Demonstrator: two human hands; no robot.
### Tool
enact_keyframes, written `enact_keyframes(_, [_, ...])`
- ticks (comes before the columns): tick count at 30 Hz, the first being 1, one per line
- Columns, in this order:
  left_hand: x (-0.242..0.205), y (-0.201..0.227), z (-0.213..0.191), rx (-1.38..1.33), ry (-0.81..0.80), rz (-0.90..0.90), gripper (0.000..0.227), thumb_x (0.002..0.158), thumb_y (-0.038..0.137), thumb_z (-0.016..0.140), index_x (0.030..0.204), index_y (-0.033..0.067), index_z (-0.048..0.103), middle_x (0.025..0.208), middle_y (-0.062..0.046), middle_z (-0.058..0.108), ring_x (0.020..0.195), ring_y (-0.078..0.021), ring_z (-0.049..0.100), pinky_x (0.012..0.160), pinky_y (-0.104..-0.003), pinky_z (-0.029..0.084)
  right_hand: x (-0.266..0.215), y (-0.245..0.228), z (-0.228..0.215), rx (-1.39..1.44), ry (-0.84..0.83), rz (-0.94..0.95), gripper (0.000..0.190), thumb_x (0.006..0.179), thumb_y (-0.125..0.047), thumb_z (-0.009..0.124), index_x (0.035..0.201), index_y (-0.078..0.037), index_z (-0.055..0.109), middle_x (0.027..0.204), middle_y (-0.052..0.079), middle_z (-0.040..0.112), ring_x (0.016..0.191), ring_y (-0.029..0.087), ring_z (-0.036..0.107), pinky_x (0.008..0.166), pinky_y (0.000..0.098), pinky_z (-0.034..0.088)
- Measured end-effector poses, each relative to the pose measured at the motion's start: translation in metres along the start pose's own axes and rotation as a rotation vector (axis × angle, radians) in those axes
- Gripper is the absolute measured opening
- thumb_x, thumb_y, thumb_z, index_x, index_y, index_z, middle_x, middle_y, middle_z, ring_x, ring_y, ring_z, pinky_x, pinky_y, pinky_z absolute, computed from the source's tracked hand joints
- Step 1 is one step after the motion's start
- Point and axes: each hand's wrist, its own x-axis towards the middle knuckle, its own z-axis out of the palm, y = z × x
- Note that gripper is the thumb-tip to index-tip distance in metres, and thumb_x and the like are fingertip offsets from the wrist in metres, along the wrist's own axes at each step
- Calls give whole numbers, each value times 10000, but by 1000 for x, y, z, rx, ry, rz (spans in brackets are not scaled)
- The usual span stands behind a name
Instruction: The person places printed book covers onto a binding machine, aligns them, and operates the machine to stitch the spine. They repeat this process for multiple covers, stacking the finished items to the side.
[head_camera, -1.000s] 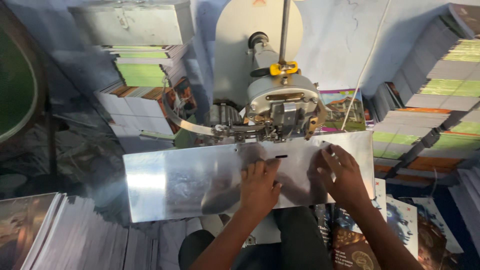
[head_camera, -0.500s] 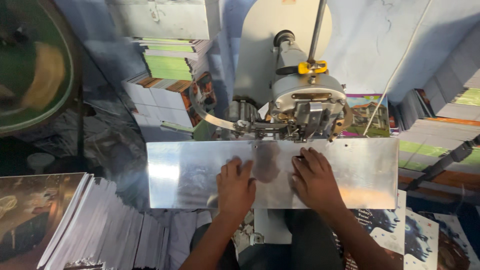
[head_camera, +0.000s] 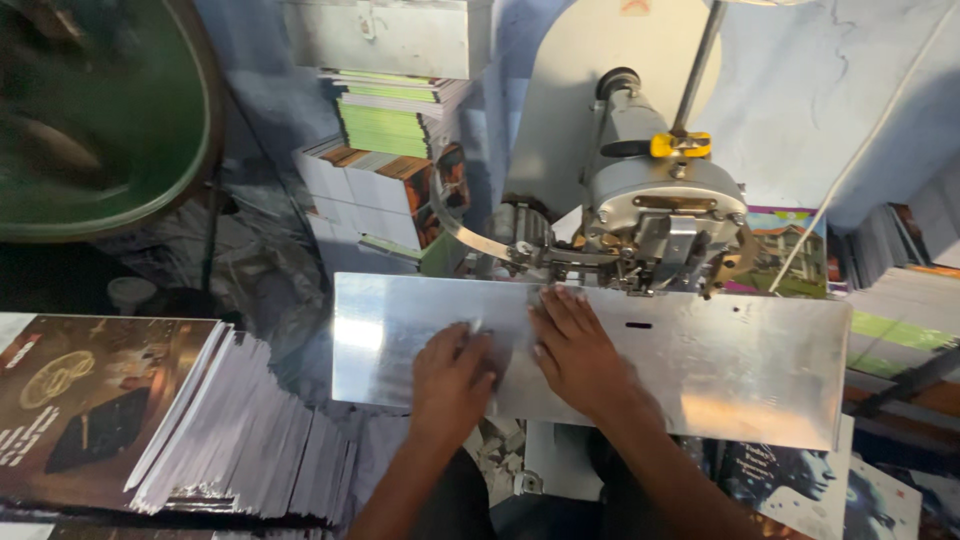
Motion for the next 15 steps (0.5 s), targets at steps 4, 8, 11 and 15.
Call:
enact_keyframes(4, [-10, -33, -38, 90, 15, -94, 567, 734, 192, 804, 1278, 120, 659, 1365, -192, 576, 1267, -399, 523, 1057, -518, 406, 9, -8, 14, -17, 26, 41, 551, 925, -252, 615, 1451, -106, 535, 1550, 196, 436, 1476, 375, 338, 1229, 524, 223])
enact_keyframes(8, [-28, -58, -82, 281, 164, -110, 593, 738, 183, 808, 1302, 86, 652, 1354, -207, 580, 1251, -424, 513, 1038, -567, 387, 7, -11, 19, -71, 36, 59, 561, 936, -280, 591, 1473, -137, 518, 1565, 169, 422, 1504, 351, 307, 1243, 526, 181])
enact_keyframes(11, [-37, -76, -118, 404, 117, -220, 592, 764, 223, 816, 1316, 101, 640, 1378, -200, 551, 1295, -419, 499, 1068, -537, 399, 5, -9, 21, -54, 74, 33, 571, 934, -291, 584, 1478, -134, 511, 1581, 166, 415, 1501, 349, 313, 1239, 519, 184])
enact_keyframes(15, [-63, -103, -163, 550, 218, -301, 655, 746, 271, 796, 1367, 170, 613, 1409, -171, 545, 1365, -381, 480, 1131, -574, 338, 4, -9, 22, -87, 89, 29, 558, 938, -302, 576, 1471, -148, 516, 1577, 155, 425, 1501, 331, 328, 1244, 507, 195])
